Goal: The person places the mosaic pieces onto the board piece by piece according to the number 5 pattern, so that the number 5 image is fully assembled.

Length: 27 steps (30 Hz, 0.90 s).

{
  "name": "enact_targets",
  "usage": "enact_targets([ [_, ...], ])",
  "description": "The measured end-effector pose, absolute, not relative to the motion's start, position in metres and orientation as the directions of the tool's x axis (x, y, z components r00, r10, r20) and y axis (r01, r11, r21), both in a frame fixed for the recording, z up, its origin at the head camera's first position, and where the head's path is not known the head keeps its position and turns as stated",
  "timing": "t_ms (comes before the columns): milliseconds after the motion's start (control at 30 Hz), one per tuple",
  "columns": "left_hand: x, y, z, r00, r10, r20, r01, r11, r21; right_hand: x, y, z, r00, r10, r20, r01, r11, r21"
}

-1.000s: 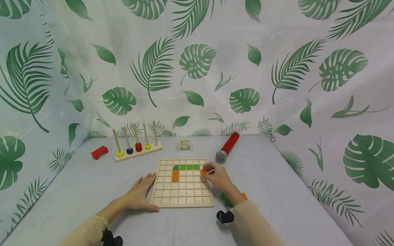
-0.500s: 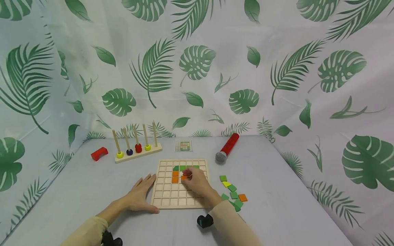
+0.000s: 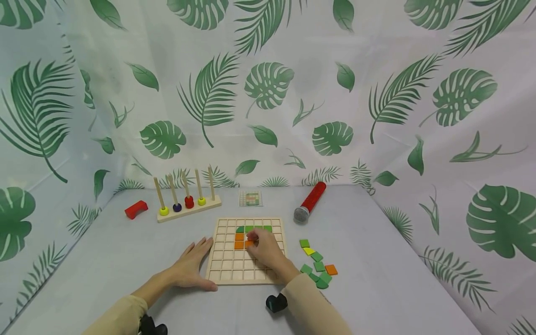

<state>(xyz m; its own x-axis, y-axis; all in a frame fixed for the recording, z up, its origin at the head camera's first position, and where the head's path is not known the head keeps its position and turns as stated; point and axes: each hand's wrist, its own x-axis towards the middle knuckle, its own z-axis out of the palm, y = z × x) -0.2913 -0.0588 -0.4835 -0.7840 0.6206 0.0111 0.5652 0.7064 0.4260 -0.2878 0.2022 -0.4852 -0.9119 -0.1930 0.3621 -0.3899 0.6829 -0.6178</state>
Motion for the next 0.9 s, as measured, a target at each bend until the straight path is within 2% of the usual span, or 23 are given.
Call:
enact_targets([
  [300,-0.292,-0.059,-0.484,-0.789,0.615,0.008,0.561,0.714,0.419,-0.288,0.202,-0.486,-0.911,-0.206,0.358,-0.394,0.696,-0.601],
  [500,-0.291,-0.059,-0.483,-0.787,0.617,0.009,0.561,0.710,0.425,-0.285,0.210,-0.482,-0.914,-0.203,0.352,-0.393,0.659,-0.641],
  [900,-0.290,-0.058,-0.482,-0.788,0.615,0.012,0.562,0.712,0.420,-0.272,0.267,-0.472,-0.923,-0.075,0.377,-0.337,0.628,-0.701],
])
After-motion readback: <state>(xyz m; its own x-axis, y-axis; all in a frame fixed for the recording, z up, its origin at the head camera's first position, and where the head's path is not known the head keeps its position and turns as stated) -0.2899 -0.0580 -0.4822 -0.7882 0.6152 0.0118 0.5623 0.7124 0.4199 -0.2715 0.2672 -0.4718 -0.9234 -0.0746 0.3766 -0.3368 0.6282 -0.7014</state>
